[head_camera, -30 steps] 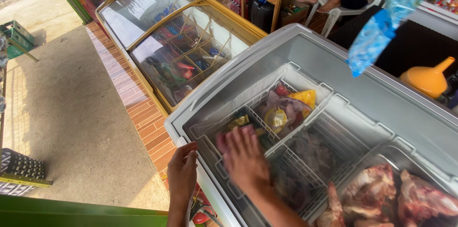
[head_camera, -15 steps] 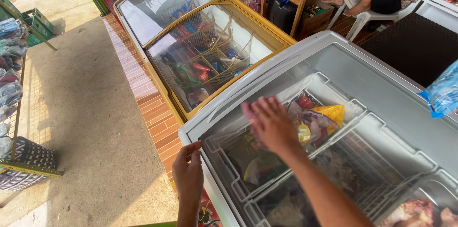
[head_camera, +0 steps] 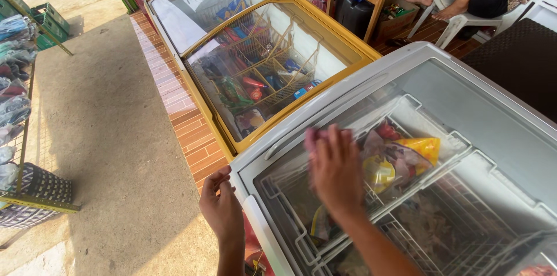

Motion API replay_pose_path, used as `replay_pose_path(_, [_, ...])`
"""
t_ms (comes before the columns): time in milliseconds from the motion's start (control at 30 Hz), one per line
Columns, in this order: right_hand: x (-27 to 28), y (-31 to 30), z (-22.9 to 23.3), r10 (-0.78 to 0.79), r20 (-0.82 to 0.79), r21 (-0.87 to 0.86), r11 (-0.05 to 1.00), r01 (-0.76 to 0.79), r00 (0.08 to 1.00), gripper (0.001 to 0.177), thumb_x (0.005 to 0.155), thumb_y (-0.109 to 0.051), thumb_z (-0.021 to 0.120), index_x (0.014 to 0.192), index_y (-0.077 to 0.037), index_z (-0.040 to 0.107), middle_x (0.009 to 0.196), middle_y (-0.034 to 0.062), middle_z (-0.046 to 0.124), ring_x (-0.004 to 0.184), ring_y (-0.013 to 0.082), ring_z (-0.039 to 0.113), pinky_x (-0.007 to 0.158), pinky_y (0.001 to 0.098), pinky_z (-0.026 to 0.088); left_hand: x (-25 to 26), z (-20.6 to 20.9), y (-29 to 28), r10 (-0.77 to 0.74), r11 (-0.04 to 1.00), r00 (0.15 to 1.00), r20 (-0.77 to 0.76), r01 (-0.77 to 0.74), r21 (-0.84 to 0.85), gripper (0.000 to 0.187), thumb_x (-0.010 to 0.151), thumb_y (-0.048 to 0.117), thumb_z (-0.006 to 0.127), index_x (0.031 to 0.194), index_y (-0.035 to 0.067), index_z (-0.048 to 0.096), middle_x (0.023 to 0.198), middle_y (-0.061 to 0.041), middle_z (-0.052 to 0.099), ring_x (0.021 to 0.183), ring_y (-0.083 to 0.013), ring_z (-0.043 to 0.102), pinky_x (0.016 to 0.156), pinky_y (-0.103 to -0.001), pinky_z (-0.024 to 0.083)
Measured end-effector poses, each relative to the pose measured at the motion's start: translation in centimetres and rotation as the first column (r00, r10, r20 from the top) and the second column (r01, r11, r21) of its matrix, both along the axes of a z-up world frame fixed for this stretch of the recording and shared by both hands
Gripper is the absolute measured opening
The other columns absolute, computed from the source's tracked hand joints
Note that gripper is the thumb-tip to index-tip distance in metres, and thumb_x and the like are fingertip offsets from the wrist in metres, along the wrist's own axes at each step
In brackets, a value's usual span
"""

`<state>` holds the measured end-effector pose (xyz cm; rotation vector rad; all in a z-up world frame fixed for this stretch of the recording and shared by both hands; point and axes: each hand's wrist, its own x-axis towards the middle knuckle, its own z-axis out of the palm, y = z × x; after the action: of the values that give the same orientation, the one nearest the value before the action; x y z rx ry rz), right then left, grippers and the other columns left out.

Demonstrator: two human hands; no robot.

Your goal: The person wipes the glass lid and metal frame of a commercial chest freezer using a pink cloth. They repeatedly open and close the lid to clean the edges and the surface, ensuring the glass is clear for display.

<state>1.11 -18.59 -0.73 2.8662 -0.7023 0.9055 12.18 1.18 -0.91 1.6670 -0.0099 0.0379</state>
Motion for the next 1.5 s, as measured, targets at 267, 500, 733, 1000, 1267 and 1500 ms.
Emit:
replay_pose_path(267, [4.6,11.0,-3.0,0.413,0.017,0.202,0.891,-0.407,0.911,0.035,0.096,-0.017,0.056,0.126,0.000,0.063,0.161,0.0188,0.041,0.148,0.0428,0.039,0.120,0.0524,0.030,0.9,-2.6,-2.6,-0.006,0.999,1.000,0.030,0.007,-0.052,0.024,0.095,0.002,0.053,0.107,-0.001,0.073,0.100,-0.012,0.076,0.082,-0.0178,0.068,0.069,-0.031,0.052])
replay_pose_path(500, [3.1,2.5,-0.9,0.270,0.100,0.156,0.946,-0.283,0.958,0.030,0.095,-0.019,0.061,0.121,-0.005,0.066,0.159,0.0198,0.044,0.143,0.0418,0.041,0.119,0.0517,0.035,-0.2,-1.8,-3.3,-0.089,0.984,0.996,0.004,0.088,0.153,0.026,0.093,0.005,0.053,0.106,0.004,0.075,0.104,-0.008,0.079,0.064,-0.0085,0.062,0.053,-0.028,0.045])
replay_pose_path(733, [-5.8,-11.5,0.1,-0.228,0.135,0.190,0.961,0.200,0.964,0.035,0.102,-0.031,0.055,0.129,-0.011,0.067,0.160,0.0177,0.044,0.143,0.0436,0.042,0.115,0.0530,0.036,-3.4,1.5,-6.3,-0.268,0.957,0.958,-0.100,0.276,0.083,0.022,0.095,0.008,0.052,0.106,0.002,0.071,0.105,-0.005,0.080,0.050,-0.0082,0.046,0.047,-0.030,0.037])
replay_pose_path(1000, [-24.0,-20.6,-0.1,-0.579,0.127,0.249,0.805,0.539,0.805,0.042,0.110,-0.035,0.052,0.140,-0.008,0.063,0.158,0.0203,0.052,0.147,0.0439,0.043,0.122,0.0504,0.032,-2.9,2.4,-8.3,-0.446,0.814,0.822,0.353,0.209,0.542,0.027,0.094,0.010,0.060,0.117,0.006,0.073,0.118,-0.016,0.069,0.111,-0.0368,0.059,0.094,-0.048,0.047])
replay_pose_path(1267, [-18.9,-14.9,-0.3,-0.558,-0.113,0.025,0.825,0.564,0.822,0.051,0.113,-0.037,0.035,0.148,-0.002,0.049,0.159,0.0254,0.041,0.150,0.0394,0.034,0.127,0.0468,0.020,-0.8,2.1,-9.3,-0.489,0.772,0.840,0.237,0.290,0.565,0.034,0.094,0.014,0.059,0.127,0.008,0.065,0.132,-0.016,0.064,0.128,-0.0391,0.051,0.106,-0.050,0.041])
replay_pose_path(1500, [-8.4,-10.8,0.8,-0.327,-0.116,0.123,0.932,0.340,0.938,0.049,0.109,-0.038,0.036,0.143,-0.008,0.054,0.159,0.0192,0.042,0.150,0.0356,0.034,0.126,0.0454,0.022,-1.7,2.3,-10.7,-0.524,0.756,0.824,0.216,0.333,0.563,0.036,0.094,0.013,0.059,0.129,0.008,0.065,0.130,-0.015,0.065,0.128,-0.0379,0.052,0.104,-0.049,0.043])
